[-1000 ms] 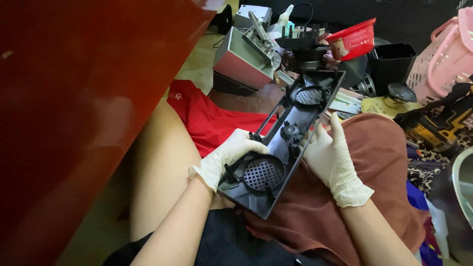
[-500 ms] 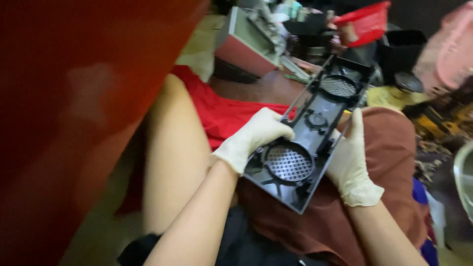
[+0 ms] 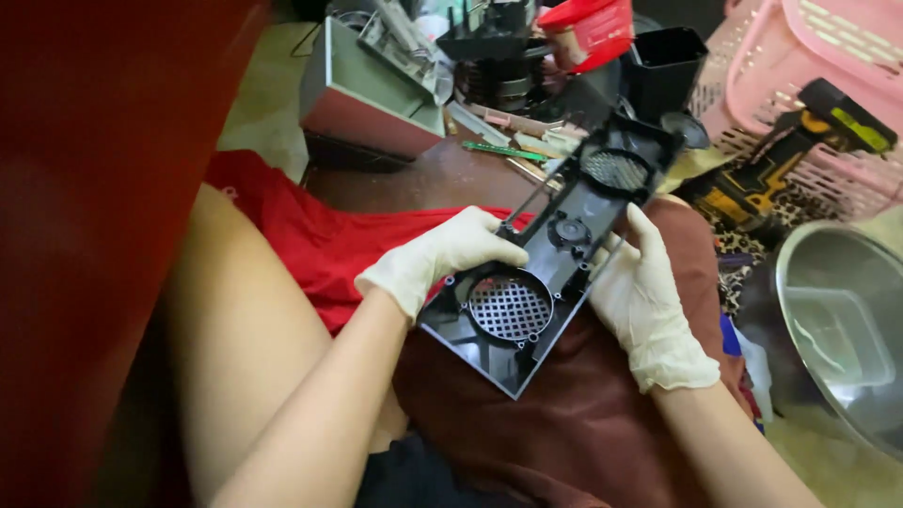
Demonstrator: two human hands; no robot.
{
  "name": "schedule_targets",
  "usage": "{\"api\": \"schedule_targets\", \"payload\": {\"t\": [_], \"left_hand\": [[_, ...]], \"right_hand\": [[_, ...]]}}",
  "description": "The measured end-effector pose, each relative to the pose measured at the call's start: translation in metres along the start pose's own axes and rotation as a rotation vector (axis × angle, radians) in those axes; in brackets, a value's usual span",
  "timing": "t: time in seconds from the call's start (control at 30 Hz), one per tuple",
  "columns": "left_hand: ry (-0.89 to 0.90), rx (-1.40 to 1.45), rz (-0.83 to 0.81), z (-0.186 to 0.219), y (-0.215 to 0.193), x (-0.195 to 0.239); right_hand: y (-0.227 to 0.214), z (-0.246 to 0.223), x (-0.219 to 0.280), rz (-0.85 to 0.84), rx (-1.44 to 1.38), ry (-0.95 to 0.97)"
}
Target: The person sits on the floor and cleans a black electronic component with circular grilles using a small yellow sponge. They wipe the surface and edges of the component while holding it on their lap.
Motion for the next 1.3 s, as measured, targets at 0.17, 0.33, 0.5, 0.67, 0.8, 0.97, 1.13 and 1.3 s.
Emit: {"api": "schedule_targets", "payload": {"t": [0.17,0.33,0.5,0.67,0.8,0.97,1.13,1.3], "left_hand": [[-0.034,-0.032,-0.015,-0.009,-0.010,-0.002],[-0.070,-0.140,-0.048,-0.021,-0.007,-0.017],[-0.011,-0.050,-0.029,-0.037,-0.001,-0.039],[0.006,0.066,0.005,-0.019,-0.006,-0.017],[0.030,0.117,0.062,-0.031,0.003,-0.038],[0.042,0.069,0.076,-0.026,0.002,-0.037],[0.057,0.098,0.066,-0.022,0.003,-0.026],[0.055,0.130,0.077,-0.024,0.003,-0.026]], "right_hand": [[0.011,0.007,0.001,-0.002,-0.027,-0.028],[0.038,0.002,0.027,-0.042,-0.069,-0.010],[0.033,-0.001,0.019,-0.028,-0.157,-0.065],[0.046,0.004,0.021,-0.005,-0.132,-0.044],[0.036,0.009,0.006,-0.006,-0.180,-0.027],[0.022,0.001,-0.006,0.026,-0.118,-0.060],[0.025,-0.004,0.003,0.055,-0.132,-0.130],[0.041,0.008,0.025,0.063,-0.168,-0.073]]}}
Point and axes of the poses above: each hand's wrist, its own x-axis away from the middle knuckle, its own y-axis out of the palm, z = x × y, the point moved 10 cm from there along -x, towards the middle knuckle, and after that the axes turned 6 degrees about z, right-handed, at the moved point
